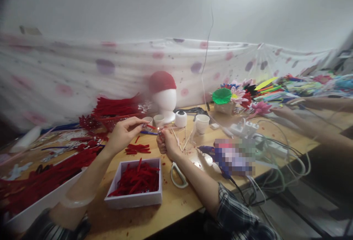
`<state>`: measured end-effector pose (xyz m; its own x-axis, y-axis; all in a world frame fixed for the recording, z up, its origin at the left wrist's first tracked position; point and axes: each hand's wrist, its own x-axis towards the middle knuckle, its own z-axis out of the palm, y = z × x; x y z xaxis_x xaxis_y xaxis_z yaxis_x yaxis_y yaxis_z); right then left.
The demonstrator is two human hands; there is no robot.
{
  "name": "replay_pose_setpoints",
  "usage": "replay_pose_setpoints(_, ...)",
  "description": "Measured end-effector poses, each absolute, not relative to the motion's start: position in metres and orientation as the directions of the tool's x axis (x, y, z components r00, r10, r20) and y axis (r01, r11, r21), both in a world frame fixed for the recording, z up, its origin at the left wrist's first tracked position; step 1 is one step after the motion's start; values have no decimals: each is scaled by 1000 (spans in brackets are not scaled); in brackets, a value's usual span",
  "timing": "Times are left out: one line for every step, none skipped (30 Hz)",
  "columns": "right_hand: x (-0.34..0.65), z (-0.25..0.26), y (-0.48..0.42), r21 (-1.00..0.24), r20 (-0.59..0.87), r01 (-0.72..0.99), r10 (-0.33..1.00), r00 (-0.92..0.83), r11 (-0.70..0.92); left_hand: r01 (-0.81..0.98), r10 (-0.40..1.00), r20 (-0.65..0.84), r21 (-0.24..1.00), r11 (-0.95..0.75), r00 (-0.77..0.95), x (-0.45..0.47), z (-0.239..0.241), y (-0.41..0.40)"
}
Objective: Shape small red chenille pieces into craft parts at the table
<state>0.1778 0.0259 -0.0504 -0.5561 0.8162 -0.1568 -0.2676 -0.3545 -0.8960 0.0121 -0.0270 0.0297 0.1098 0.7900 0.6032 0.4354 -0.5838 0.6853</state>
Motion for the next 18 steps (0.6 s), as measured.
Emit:
replay_pose_setpoints(177, -51, 25, -905, -149, -257, 818, -556, -339, 449, 789, 603, 677, -584, 118, 12, 30, -27)
replay_pose_setpoints(176, -51, 25, -915, -137, -246, 819, -557, -320, 461, 788, 604, 669, -583, 119, 11, 29, -27)
replay_pose_setpoints(176, -51, 24, -924, -121, -238, 820, -559, -298, 472, 785, 608, 661, -583, 117, 11, 29, -27)
replay_pose_setpoints(176, -52, 24, -931, -105, -235, 822, -560, -279, 484, 783, 611, 654, -582, 116, 10, 30, -27)
replay_pose_setpoints(176, -52, 24, -934, -91, -239, 823, -561, -267, 496, 783, 611, 647, -579, 116, 10, 30, -27)
replay_pose_setpoints(176, -51, 24, -933, -87, -242, 822, -563, -265, 508, 785, 608, 642, -575, 120, 11, 30, -27)
replay_pose_setpoints(176, -51, 23, -932, -91, -243, 822, -562, -270, 518, 786, 604, 636, -572, 127, 11, 30, -27)
replay_pose_setpoints(177, -51, 23, -931, -95, -243, 823, -559, -273, 525, 786, 603, 629, -573, 135, 12, 30, -27)
replay_pose_setpoints(177, -52, 23, -931, -95, -243, 825, -557, -271, 530, 785, 603, 623, -575, 143, 12, 29, -27)
replay_pose_setpoints(177, -52, 23, -933, -90, -242, 826, -556, -265, 532, 783, 604, 618, -579, 149, 13, 29, -27)
replay_pose_setpoints(177, -52, 23, -936, -82, -241, 826, -558, -256, 531, 780, 606, 615, -583, 154, 13, 28, -27)
replay_pose_setpoints(177, -52, 23, -939, -75, -239, 824, -561, -248, 530, 778, 608, 613, -586, 157, 14, 28, -27)
replay_pose_setpoints(177, -51, 23, -940, -71, -239, 822, -565, -245, 530, 777, 609, 612, -587, 158, 14, 27, -27)
replay_pose_setpoints(177, -51, 23, -938, -74, -239, 821, -566, -250, 533, 779, 607, 611, -585, 160, 14, 27, -27)
replay_pose_setpoints(177, -50, 23, -936, -81, -241, 822, -564, -258, 538, 780, 604, 609, -583, 162, 13, 27, -27)
replay_pose_setpoints(177, -49, 23, -933, -91, -241, 825, -557, -265, 543, 782, 601, 606, -581, 164, 13, 27, -27)
replay_pose_setpoints(177, -48, 23, -932, -96, -242, 829, -550, -269, 548, 783, 598, 603, -579, 169, 13, 28, -27)
replay_pose_setpoints(178, -48, 23, -933, -96, -242, 833, -544, -266, 551, 784, 596, 600, -579, 175, 13, 28, -27)
